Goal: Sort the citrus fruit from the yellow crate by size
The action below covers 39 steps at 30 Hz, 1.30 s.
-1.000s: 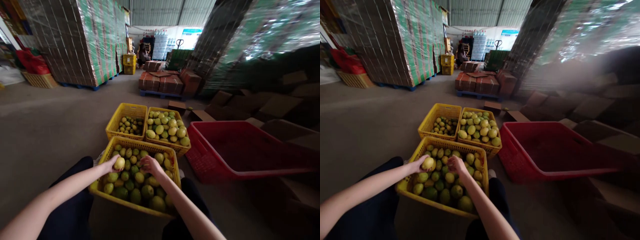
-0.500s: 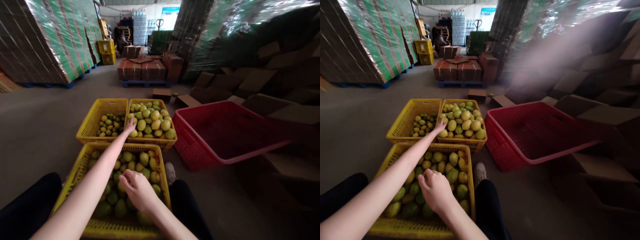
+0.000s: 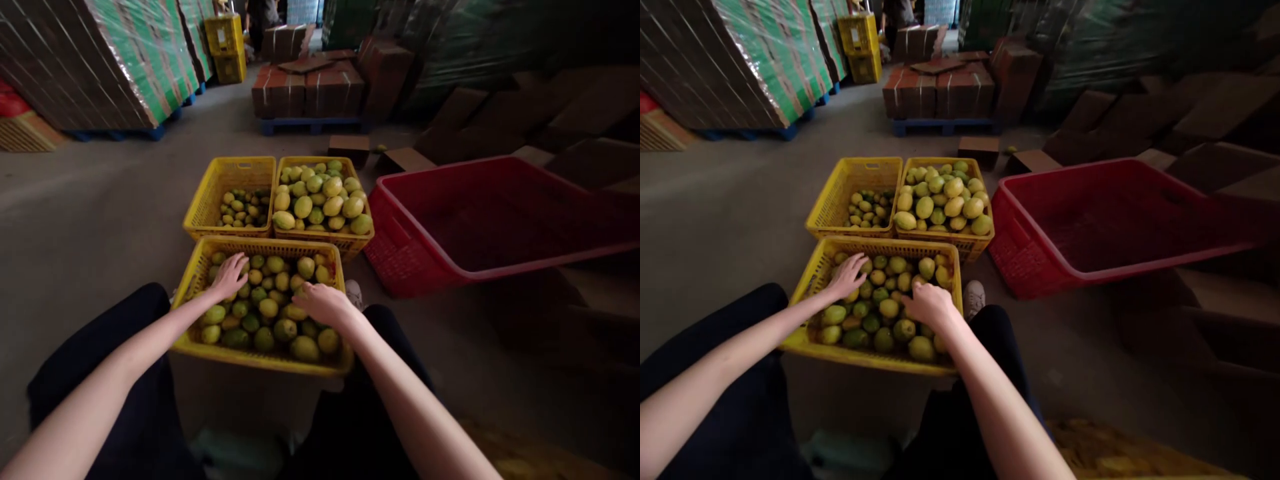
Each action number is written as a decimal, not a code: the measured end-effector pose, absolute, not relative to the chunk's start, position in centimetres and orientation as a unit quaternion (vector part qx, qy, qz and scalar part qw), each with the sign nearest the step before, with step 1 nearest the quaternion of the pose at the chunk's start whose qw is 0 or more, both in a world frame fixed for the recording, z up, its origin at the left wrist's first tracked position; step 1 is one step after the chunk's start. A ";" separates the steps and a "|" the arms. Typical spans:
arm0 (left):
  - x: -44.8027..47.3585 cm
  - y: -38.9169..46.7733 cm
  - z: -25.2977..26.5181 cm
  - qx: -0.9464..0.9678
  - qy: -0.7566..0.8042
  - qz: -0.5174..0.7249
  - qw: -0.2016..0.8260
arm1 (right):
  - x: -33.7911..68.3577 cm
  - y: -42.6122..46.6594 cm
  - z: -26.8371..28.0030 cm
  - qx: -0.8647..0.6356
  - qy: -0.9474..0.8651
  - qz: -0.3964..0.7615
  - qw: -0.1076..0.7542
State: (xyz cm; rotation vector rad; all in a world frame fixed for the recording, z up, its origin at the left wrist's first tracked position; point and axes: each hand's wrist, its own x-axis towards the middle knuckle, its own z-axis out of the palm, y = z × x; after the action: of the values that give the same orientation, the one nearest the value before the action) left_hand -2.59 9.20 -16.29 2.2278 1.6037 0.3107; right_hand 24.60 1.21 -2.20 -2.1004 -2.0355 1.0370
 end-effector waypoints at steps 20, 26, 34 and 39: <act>-7.8 0.9 -16.3 0.684 0.648 0.084 0.324 | 21.6 -0.3 -3.5 -0.693 -0.666 0.256 -0.103; -3.6 3.0 -10.7 0.722 0.636 0.065 0.265 | 18.6 1.1 -4.7 -0.689 -0.554 0.459 0.081; -1.0 6.5 -4.7 0.725 0.493 0.261 0.404 | 16.7 0.6 -2.7 -0.490 -0.153 0.759 0.401; -1.9 5.9 -11.5 0.737 0.577 0.062 0.345 | 17.9 0.7 -2.2 -0.535 -0.043 0.732 0.420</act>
State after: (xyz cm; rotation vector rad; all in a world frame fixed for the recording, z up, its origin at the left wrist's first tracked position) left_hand -1.89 5.89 -11.51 1.9139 1.4989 0.1617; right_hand 17.94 0.68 -2.23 -1.3401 -0.1079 1.8342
